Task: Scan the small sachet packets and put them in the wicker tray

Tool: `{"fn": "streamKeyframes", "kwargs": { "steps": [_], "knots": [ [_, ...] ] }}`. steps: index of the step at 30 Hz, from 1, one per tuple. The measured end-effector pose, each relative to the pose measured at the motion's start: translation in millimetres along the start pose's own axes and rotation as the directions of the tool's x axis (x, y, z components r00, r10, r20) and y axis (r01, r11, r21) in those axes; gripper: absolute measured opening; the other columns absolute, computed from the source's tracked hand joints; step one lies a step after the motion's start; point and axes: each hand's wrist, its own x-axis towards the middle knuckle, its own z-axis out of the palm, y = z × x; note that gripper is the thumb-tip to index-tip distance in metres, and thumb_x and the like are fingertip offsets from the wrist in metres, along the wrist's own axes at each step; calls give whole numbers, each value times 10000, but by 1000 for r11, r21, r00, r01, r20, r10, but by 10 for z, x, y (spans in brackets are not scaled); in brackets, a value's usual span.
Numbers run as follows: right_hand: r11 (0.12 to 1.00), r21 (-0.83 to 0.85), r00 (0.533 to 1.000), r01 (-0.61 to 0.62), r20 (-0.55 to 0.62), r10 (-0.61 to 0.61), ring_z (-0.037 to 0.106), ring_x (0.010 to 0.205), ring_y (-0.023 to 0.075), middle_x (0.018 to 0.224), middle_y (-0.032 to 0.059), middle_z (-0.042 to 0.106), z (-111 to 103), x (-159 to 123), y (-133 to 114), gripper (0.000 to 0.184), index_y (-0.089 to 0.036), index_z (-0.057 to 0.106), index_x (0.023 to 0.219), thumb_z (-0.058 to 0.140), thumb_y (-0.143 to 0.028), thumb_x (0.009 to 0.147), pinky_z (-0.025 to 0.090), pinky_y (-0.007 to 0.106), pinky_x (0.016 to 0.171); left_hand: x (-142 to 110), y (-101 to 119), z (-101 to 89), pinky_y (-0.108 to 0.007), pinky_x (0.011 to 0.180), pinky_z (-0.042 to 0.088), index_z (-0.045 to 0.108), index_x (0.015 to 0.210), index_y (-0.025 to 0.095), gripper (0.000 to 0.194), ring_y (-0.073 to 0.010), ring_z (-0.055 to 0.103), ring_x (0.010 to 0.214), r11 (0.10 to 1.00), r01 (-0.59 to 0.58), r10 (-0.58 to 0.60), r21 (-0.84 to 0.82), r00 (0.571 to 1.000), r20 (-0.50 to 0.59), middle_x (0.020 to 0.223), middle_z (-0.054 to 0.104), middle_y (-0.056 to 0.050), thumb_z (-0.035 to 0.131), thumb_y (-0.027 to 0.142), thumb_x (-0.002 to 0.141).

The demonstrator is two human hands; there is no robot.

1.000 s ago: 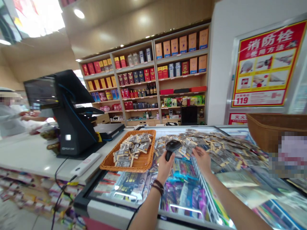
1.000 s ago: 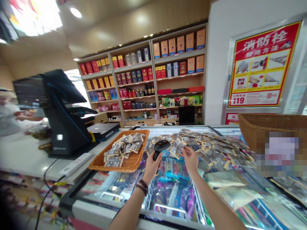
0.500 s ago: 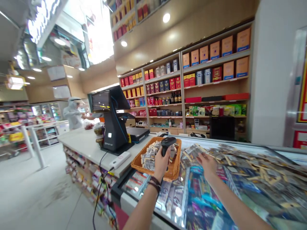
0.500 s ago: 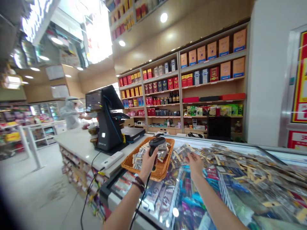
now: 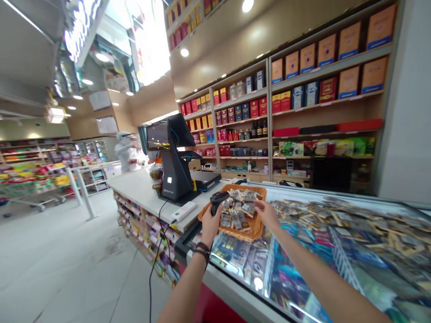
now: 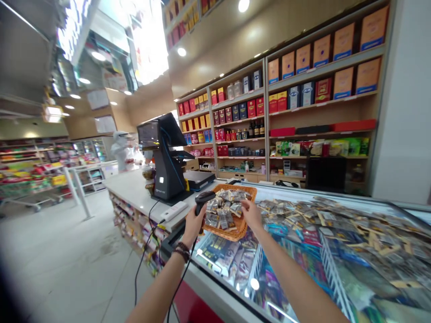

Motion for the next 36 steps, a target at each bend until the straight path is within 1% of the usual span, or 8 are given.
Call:
{"fn": "streamKeyframes", "kwargs": {
  "steps": [4,10,15,18,21,29,32,36],
  "knots": [
    [983,-185,997,18,-73,-32,754,835,245,938,91,808,-594,-155,182,232,-195,773,916,588,-217,777,591,409,841,-129,50,178,-230,438,355,550,777,199,541,-108,473,434,999,31,-32,7,996,87,534,517,44,654,730,800],
    [875,-484,960,-4,-247,-133,696,982,284,1014,93,780,-2032,-481,420,256,-225,751,960,559,-255,793,537,462,965,-361,252,896,-209,407,326,510,729,208,544,-77,428,395,985,42,13,-167,950,311,512,485,60,659,726,810],
    [683,-673,810,-284,-550,-204,584,1212,382,1202,193,702,-3212,-815,459,379,-165,704,1147,556,-334,841,425,577,1082,-621,383,1571,-203,402,319,512,744,207,547,-69,429,394,966,65,60,-251,886,459,531,509,54,670,728,801],
    [630,-607,684,-484,-712,-161,494,1331,467,1371,291,586,-3588,-1087,537,506,-102,650,1292,546,-374,878,396,659,1070,-773,370,1870,-199,399,307,504,755,210,562,-68,429,387,960,113,34,-258,861,507,531,507,59,682,742,773],
    [563,-567,654,-602,-754,-59,409,1414,527,1460,309,512,-3641,-1292,688,489,-115,690,1259,573,-382,866,347,718,1082,-894,282,2067,-205,404,315,508,763,211,569,-76,434,390,955,162,-5,-248,845,535,530,504,61,686,751,757],
    [446,-741,829,-501,-559,4,516,1326,523,1370,307,614,-2822,-1131,815,429,-141,772,1000,648,-525,854,390,728,1035,-974,-18,2202,-222,420,320,505,766,222,616,-88,416,407,960,199,-57,-199,830,555,517,482,68,659,817,732],
    [508,-745,863,-433,-506,-7,649,1153,449,1209,256,713,-2528,-999,806,456,-177,776,1006,690,-581,812,516,610,925,-960,-55,2169,-216,428,304,509,781,218,608,-81,409,405,957,209,-71,-199,838,541,522,479,71,650,809,754],
    [742,-595,914,-309,-401,59,754,889,350,880,126,795,-2367,-834,828,285,-250,767,840,739,-516,740,586,471,788,-970,-89,2140,-216,439,316,517,795,216,594,-82,420,421,948,233,-88,-219,848,523,537,472,73,651,794,769]
  ]
}}
